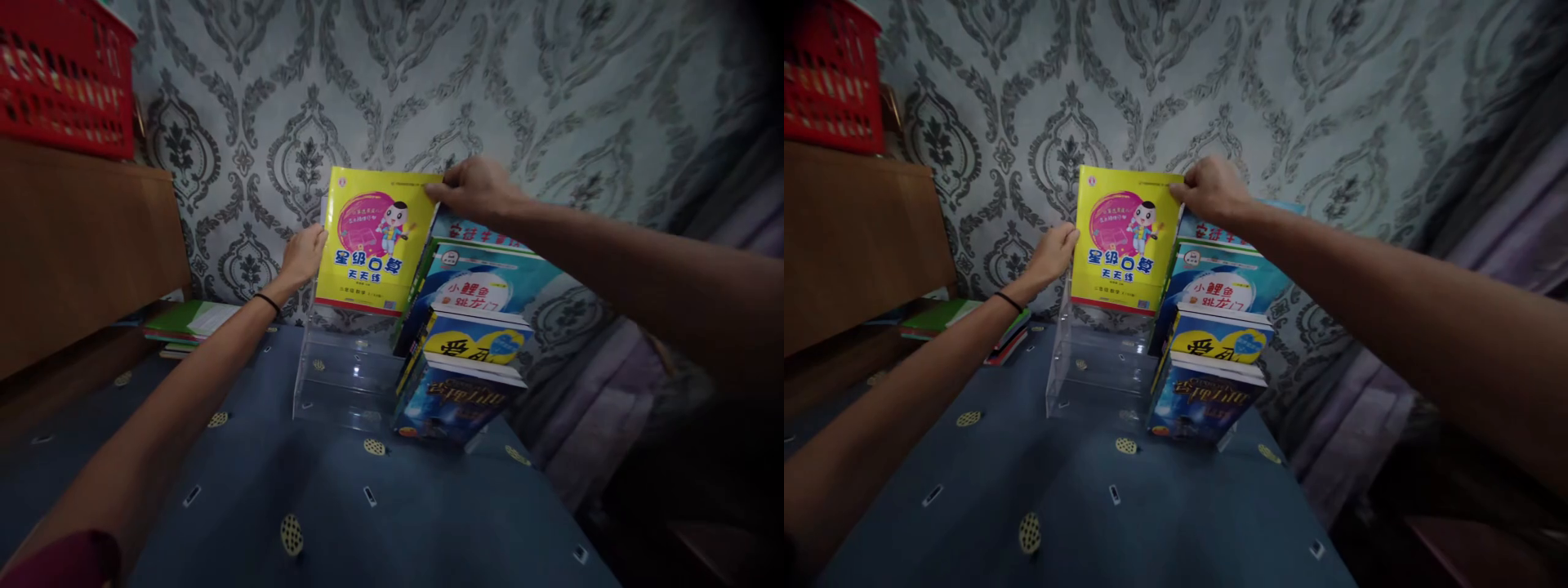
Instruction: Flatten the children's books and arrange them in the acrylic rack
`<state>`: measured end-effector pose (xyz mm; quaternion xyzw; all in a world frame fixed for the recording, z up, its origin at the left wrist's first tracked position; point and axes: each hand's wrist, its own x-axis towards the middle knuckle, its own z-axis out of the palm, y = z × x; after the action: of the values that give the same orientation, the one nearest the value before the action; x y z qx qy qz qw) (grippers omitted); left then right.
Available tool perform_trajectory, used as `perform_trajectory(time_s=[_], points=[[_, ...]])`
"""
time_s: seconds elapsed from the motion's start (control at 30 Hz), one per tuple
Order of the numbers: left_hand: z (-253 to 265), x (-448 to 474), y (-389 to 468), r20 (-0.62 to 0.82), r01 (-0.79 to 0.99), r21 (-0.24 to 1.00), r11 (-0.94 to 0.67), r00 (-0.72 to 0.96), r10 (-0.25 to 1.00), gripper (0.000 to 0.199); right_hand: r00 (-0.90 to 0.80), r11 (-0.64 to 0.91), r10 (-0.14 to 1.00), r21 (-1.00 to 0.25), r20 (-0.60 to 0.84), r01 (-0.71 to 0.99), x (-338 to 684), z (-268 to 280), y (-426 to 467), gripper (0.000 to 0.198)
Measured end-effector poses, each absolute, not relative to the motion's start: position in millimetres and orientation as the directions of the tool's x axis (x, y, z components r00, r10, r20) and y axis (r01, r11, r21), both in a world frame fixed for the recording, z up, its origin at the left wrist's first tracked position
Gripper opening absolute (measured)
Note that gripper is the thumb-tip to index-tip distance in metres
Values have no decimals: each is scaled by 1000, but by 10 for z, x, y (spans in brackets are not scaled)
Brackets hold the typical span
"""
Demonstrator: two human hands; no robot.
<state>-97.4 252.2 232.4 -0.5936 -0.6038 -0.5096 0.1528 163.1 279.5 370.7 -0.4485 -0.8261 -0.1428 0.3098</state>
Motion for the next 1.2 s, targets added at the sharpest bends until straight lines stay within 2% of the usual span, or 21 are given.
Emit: perform_trajectory(time_s=[0.1, 0.27, 0.43, 0.63, 0.83, 1.2], points=[[2274, -891, 2495, 807, 887, 428, -173, -289, 515, 27, -411, 563, 634, -28, 655, 826, 1648, 3682, 2780, 28], [2173, -807, 2448, 809, 863, 462, -202, -318, 494, 25, -435, 605, 594, -20, 676, 796, 1671, 3645, 2820, 23], [2139, -856, 2518, 826, 831, 481, -278, -324, 461, 26, -443, 621, 647, -92, 621, 778, 1703, 3699, 2891, 17], [2218, -970, 2591, 816, 763, 510, -397, -282, 505, 28, -474, 619, 689, -106, 548, 778, 1707, 3783, 2951, 21], [2240, -950, 2514, 802, 753, 528, -394, -288, 523, 31, -463, 577, 688, -35, 558, 816, 1680, 3790, 2915, 23], [2310, -998, 2526, 766, 742, 550, -384, -264, 587, 32, -463, 542, 715, 4, 524, 840, 1614, 3840, 2798, 25]])
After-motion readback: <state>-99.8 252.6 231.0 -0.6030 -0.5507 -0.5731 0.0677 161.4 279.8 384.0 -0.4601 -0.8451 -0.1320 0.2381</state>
